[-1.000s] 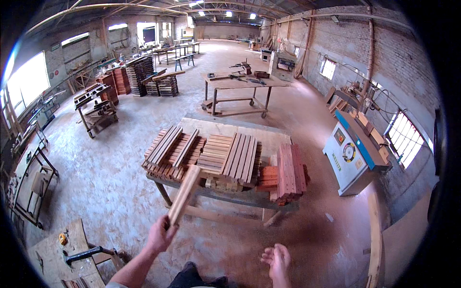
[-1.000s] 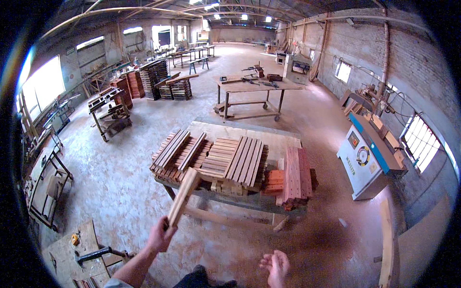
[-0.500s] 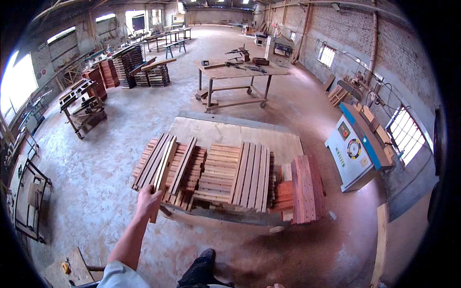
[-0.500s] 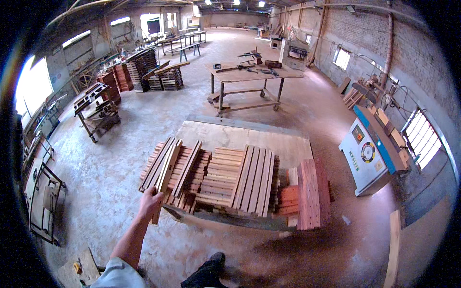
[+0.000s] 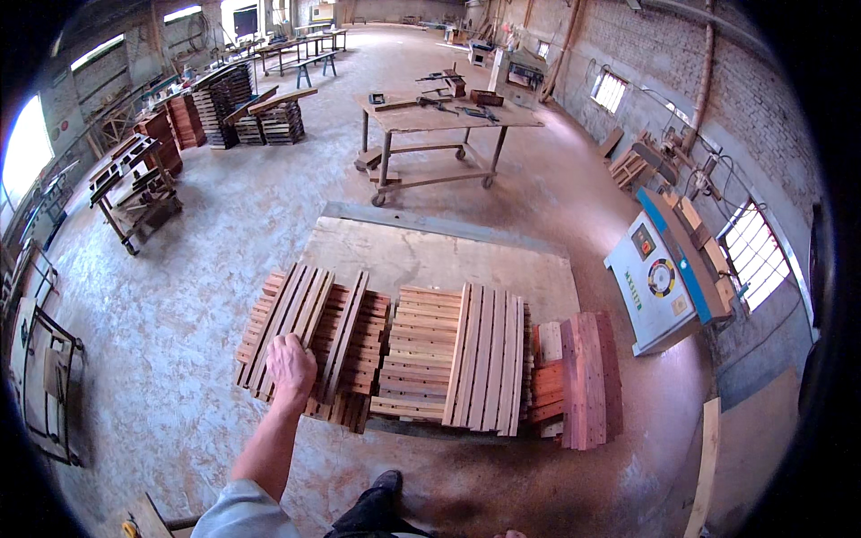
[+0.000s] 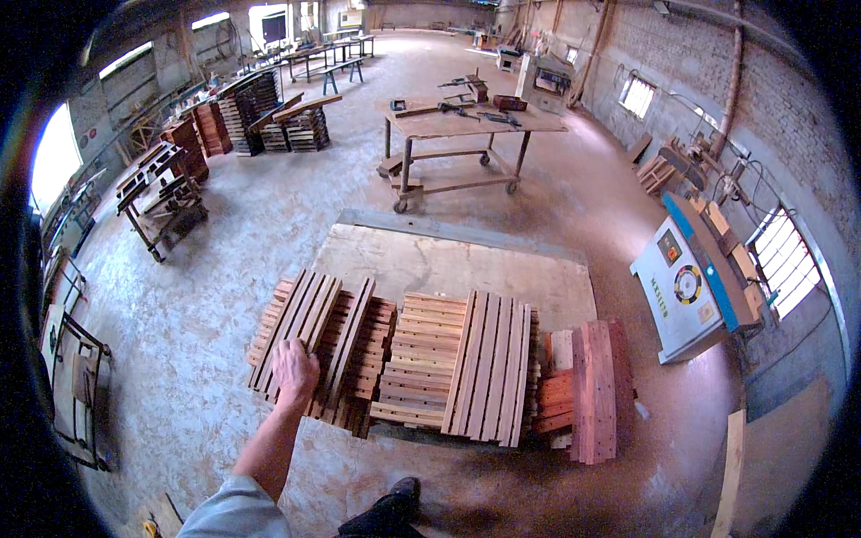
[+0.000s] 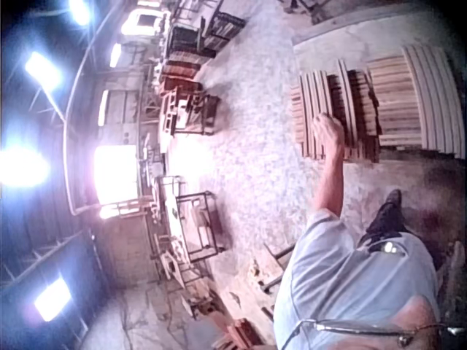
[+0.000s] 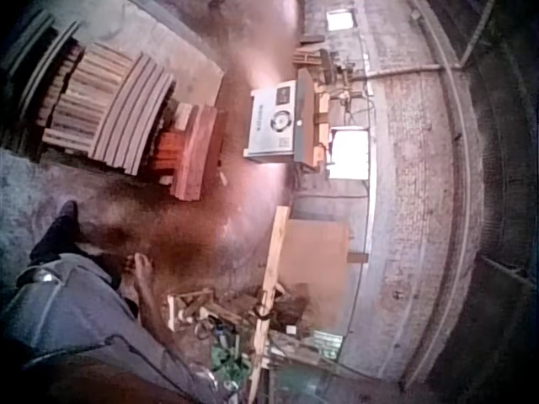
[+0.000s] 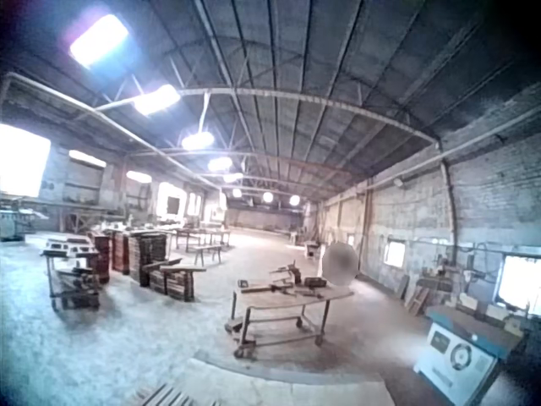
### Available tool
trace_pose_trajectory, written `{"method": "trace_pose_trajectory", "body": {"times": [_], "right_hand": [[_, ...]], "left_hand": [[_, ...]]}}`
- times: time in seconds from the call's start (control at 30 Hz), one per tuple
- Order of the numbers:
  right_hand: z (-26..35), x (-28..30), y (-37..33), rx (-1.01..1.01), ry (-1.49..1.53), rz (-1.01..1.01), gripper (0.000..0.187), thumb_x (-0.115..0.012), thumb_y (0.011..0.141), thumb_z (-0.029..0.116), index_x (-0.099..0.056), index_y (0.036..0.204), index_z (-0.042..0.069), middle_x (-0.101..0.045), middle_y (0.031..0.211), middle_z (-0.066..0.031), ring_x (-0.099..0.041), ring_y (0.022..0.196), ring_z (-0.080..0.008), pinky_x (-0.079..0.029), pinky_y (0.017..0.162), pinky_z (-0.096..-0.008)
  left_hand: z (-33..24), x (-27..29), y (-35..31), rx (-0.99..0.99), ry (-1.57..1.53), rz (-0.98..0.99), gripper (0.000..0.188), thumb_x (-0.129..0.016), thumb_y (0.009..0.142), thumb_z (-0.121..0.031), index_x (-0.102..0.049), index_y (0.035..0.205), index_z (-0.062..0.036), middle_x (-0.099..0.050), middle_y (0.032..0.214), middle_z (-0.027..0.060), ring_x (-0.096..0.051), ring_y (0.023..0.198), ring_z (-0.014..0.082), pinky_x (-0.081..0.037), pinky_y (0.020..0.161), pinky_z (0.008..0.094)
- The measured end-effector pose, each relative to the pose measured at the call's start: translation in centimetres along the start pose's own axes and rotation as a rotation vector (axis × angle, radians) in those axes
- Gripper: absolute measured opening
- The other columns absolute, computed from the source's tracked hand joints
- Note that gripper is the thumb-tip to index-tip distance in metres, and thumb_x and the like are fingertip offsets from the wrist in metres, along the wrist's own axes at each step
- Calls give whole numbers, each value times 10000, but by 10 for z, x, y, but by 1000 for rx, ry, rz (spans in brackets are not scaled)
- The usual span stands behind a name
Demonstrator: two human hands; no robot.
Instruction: The person operates a drill press to drill holes into wooden planks. They pick up planks from a stack, position them under the drill, lower the drill to make holes, and then place the finished planks back onto the stack. The process is repeated for multiple planks.
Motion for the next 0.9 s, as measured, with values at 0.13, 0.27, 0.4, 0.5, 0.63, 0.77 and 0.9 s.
{"method": "trace_pose_trajectory", "body": {"times": [0.13,0.27,0.4,0.5,0.63,0.77,0.9], "right_hand": [[-39,7,18,-24,-38,21,263,-513,936,273,-555,1037,33,-606,861,-94,-597,730,-212,-530,617,-361],[-55,6,25,-15,-71,-28,306,-509,935,272,-559,1087,11,-620,890,-111,-612,753,-238,-535,660,-384],[-48,-4,28,7,-65,-20,296,-505,942,262,-570,1078,7,-626,897,-109,-615,764,-236,-540,677,-374],[-32,-15,19,-49,-41,-31,277,-499,947,250,-575,1061,10,-626,898,-111,-614,763,-227,-542,679,-365],[-25,-17,17,-18,-49,-36,267,-498,948,245,-578,1046,10,-626,892,-109,-613,760,-212,-544,669,-361],[-51,3,24,28,-140,-57,262,-499,946,255,-589,1005,16,-625,870,-95,-616,749,-203,-545,656,-357],[-83,12,34,32,-148,-25,257,-495,946,259,-597,971,25,-622,849,-92,-619,723,-199,-548,607,-352]], "left_hand": [[-12,7,9,-112,106,-27,713,-736,691,-304,-413,1267,-36,-422,1269,226,-324,1258,417,-287,1019,527],[7,-10,37,81,173,262,1058,-738,673,-515,-184,1456,-68,-204,1487,236,-108,1386,439,-122,1111,559],[18,-14,42,131,96,327,1016,-725,654,-467,-226,1446,-70,-251,1460,259,-230,1349,433,-203,1091,535],[-3,1,38,150,119,301,922,-681,639,-363,-297,1421,-61,-283,1437,273,-287,1316,440,-250,1075,513],[-5,5,40,163,127,300,923,-678,645,-369,-290,1425,-62,-280,1435,281,-293,1311,442,-256,1069,520],[0,4,39,107,145,235,921,-683,665,-377,-277,1428,-58,-277,1437,284,-286,1314,445,-247,1073,525],[-24,17,33,-122,221,-50,811,-702,760,-340,-307,1396,-29,-345,1398,272,-381,1255,430,-318,1038,501]]}}
Point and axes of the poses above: each hand's wrist, its own y-axis towards the middle knuckle, its own x-axis out of the back of the hand, z = x × y, the point moved 7 cm from there along y, towards the middle knuckle
